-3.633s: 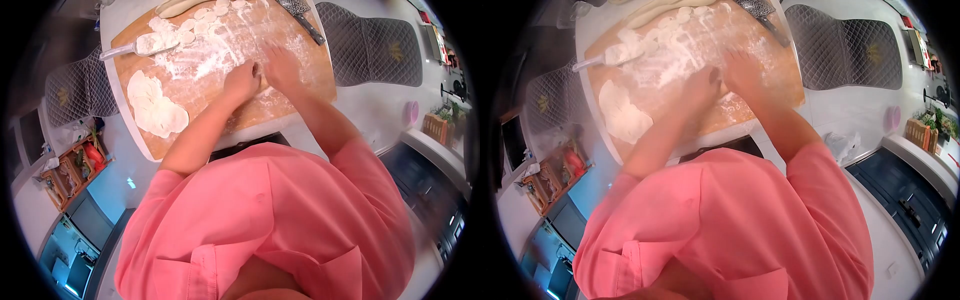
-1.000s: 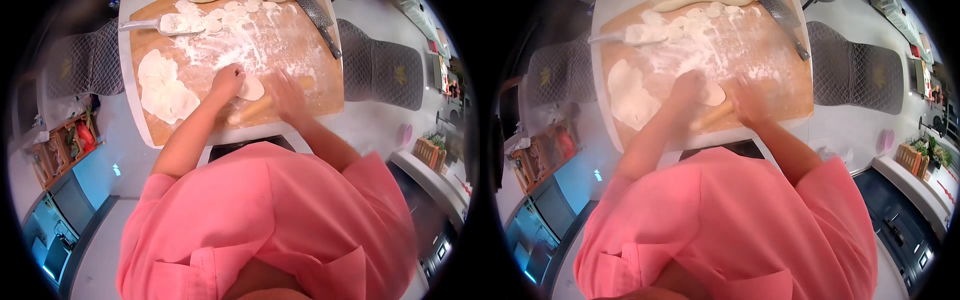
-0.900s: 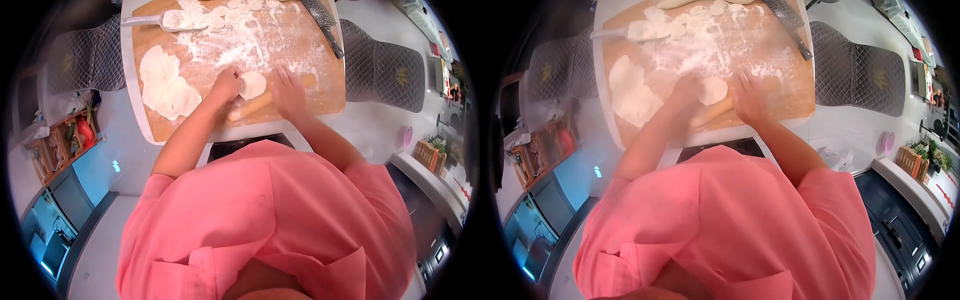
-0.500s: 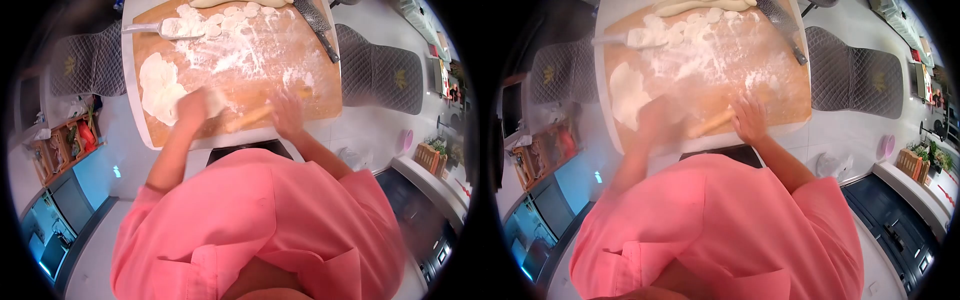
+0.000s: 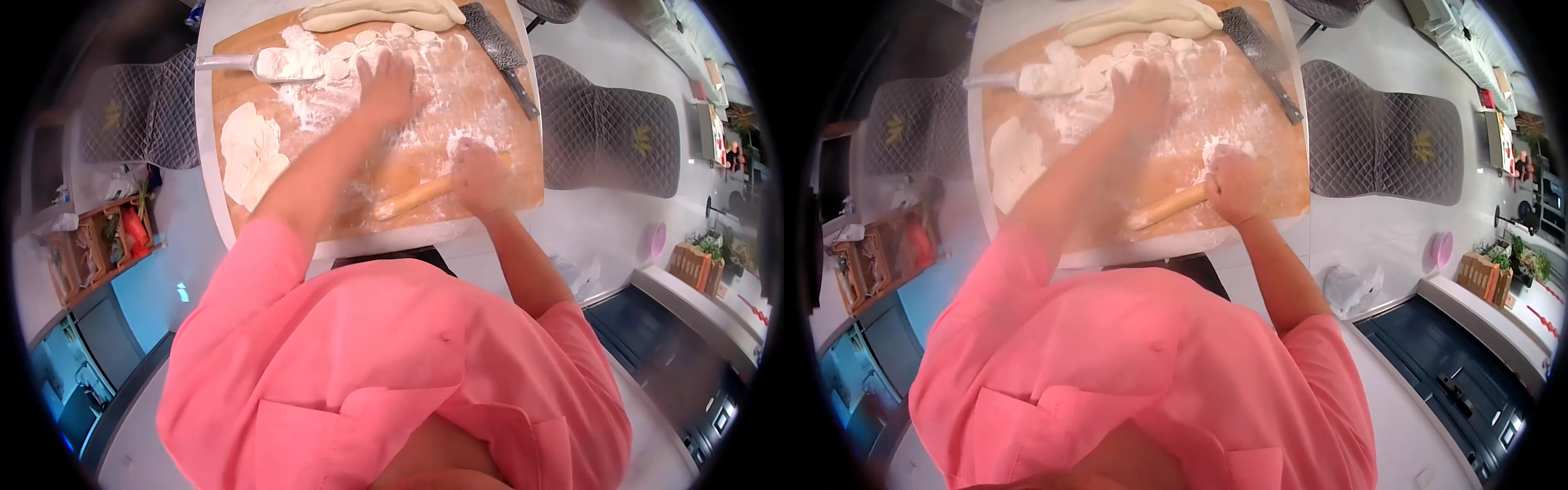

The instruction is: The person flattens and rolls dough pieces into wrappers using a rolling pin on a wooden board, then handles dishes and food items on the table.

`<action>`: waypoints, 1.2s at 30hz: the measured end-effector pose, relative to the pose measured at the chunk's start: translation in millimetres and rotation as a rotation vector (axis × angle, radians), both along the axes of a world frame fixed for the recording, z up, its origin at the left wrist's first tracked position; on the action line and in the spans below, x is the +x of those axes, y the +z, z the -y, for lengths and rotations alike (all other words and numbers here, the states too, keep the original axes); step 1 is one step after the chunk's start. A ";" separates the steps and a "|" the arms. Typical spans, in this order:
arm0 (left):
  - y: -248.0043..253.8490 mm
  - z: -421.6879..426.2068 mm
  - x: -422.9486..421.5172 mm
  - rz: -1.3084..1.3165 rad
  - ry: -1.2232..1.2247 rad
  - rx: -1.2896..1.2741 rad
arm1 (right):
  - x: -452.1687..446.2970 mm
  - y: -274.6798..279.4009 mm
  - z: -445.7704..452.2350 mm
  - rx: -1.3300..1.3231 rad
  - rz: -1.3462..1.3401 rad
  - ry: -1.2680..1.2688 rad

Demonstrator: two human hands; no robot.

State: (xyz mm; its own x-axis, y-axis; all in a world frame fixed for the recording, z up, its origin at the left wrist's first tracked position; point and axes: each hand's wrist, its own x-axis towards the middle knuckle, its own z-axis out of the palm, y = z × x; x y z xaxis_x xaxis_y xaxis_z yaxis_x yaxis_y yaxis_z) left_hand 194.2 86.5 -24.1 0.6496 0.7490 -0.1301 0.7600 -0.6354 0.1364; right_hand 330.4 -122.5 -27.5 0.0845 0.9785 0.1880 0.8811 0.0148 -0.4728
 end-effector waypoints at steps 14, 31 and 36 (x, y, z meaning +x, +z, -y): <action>28.5 87.9 8.6 0.281 0.098 -0.735 | 6.4 5.3 -78.4 -0.125 0.168 -0.204; 17.6 96.7 -13.0 0.279 0.059 -0.627 | -3.8 8.3 -19.3 -0.047 0.300 -0.063; 23.8 107.1 -13.4 0.418 0.277 -0.564 | -4.9 -4.8 -51.9 0.014 0.170 -0.021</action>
